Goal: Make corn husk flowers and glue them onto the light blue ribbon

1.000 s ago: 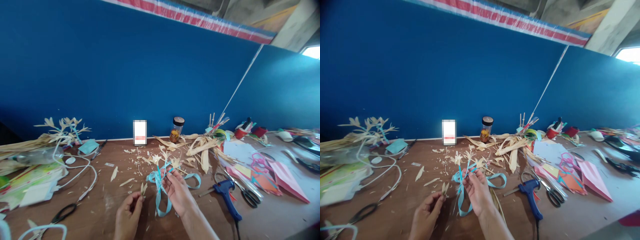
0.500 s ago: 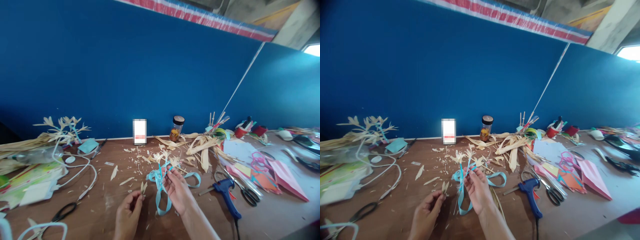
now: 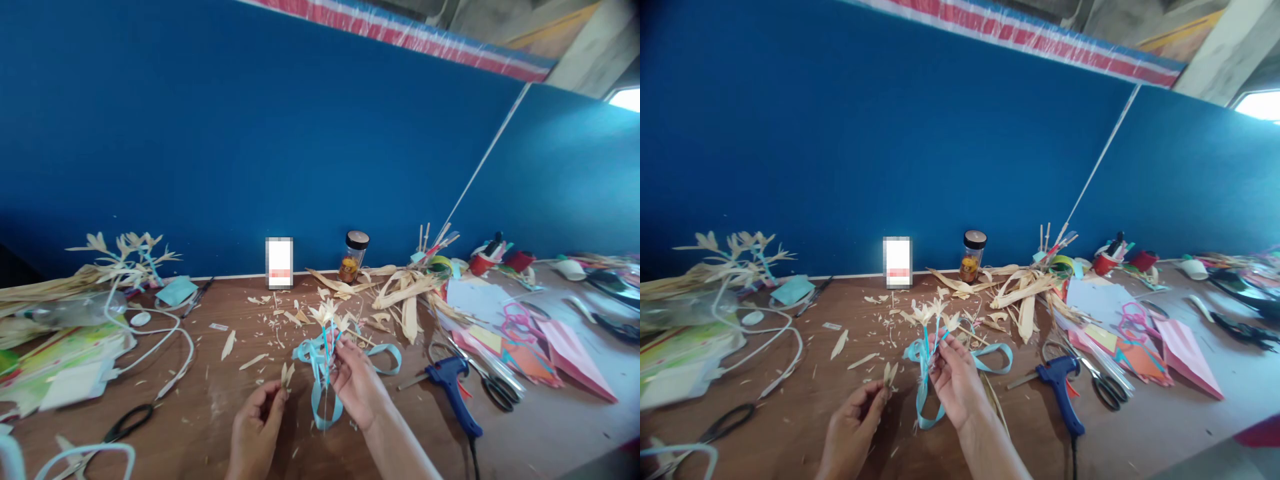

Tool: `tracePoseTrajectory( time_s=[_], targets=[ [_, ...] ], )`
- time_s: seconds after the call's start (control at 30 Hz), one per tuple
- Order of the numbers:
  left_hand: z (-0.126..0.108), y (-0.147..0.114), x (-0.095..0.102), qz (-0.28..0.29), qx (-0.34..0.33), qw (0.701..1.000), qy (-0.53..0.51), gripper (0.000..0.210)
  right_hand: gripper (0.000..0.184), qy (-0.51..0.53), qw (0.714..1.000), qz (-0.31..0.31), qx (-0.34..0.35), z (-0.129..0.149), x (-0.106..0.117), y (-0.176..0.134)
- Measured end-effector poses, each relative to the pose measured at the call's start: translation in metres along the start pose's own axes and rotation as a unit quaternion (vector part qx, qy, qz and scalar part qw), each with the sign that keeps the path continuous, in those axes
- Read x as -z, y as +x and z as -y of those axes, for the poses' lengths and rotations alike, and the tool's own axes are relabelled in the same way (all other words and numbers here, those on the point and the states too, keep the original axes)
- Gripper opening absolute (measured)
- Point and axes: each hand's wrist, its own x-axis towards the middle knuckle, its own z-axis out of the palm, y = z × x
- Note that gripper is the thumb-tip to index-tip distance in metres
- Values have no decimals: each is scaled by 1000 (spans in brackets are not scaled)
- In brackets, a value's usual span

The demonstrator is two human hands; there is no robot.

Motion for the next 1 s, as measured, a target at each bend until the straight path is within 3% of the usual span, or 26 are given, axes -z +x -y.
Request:
tracePoseTrajectory(
  time_s=[0.37,0.7,1.0],
  targets=[
    [5,1,-1,8,0,1000,-9,34,17,1,1000,-12,-11,2,0,1],
    [1,0,0,-5,0,1000,1,36,14,35,998,27,-47,8,-11,-4],
    [6,0,1,6,1,1000,10,34,28,46,997,31,-60,9,-9,-4]
  ],
)
